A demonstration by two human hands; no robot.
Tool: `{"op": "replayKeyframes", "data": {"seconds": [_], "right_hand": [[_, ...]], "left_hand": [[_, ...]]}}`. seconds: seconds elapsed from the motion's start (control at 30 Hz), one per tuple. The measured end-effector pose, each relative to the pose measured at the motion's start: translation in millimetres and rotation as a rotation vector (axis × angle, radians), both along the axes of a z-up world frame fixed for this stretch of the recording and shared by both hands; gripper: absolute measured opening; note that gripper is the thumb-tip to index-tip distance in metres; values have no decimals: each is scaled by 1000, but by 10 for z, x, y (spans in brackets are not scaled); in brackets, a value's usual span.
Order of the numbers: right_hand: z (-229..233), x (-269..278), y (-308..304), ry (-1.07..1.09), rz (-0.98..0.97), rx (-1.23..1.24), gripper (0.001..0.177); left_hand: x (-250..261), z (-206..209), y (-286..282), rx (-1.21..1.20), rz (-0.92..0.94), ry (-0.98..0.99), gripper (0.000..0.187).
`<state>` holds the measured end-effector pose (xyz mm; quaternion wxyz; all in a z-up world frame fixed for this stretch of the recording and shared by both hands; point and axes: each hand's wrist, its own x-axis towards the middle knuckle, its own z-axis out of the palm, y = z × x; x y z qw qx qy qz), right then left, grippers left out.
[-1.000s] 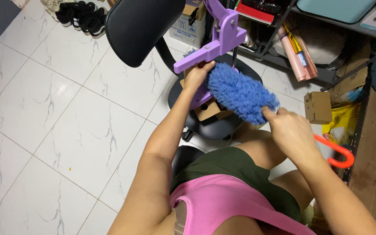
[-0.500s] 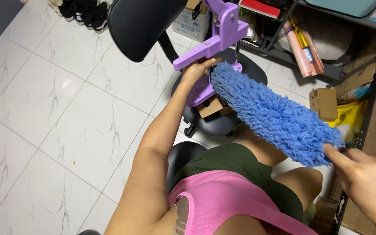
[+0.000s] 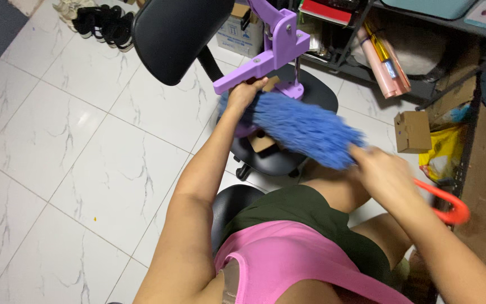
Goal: The person retrieves a purple plastic tool and a small cardboard box from a shelf. They open the box to remove several purple plastic components, then attach these components to the main tool body. The person uses a blue duster to wipe the tool and components before placing the assembled tool on a desk.
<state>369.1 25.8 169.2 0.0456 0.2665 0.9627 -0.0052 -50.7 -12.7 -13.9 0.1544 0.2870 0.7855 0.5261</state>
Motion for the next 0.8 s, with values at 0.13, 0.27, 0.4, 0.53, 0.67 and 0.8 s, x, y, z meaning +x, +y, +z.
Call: {"op": "replayKeyframes", "data": {"seconds": [0.13, 0.27, 0.4, 0.53, 0.67, 0.8], "right_hand": [[-288, -536, 112, 167, 61, -126, 37], [-391, -994, 17, 197, 141, -262, 29], [-407, -1093, -59, 117, 234, -348, 24], [-239, -618, 224, 11, 228, -229, 42], [68, 166, 652, -228, -45, -154, 42], [139, 936, 1069, -106, -79, -296, 32]], "left_hand": [[100, 116, -120, -7, 66, 11, 50], [46, 3, -126, 14, 110, -48, 46], [-71, -162, -115, 216, -53, -85, 50], [-29, -180, -122, 132, -46, -129, 50], [-14, -19, -140, 35, 24, -52, 47], [-41, 84, -114, -24, 48, -62, 41]]}}
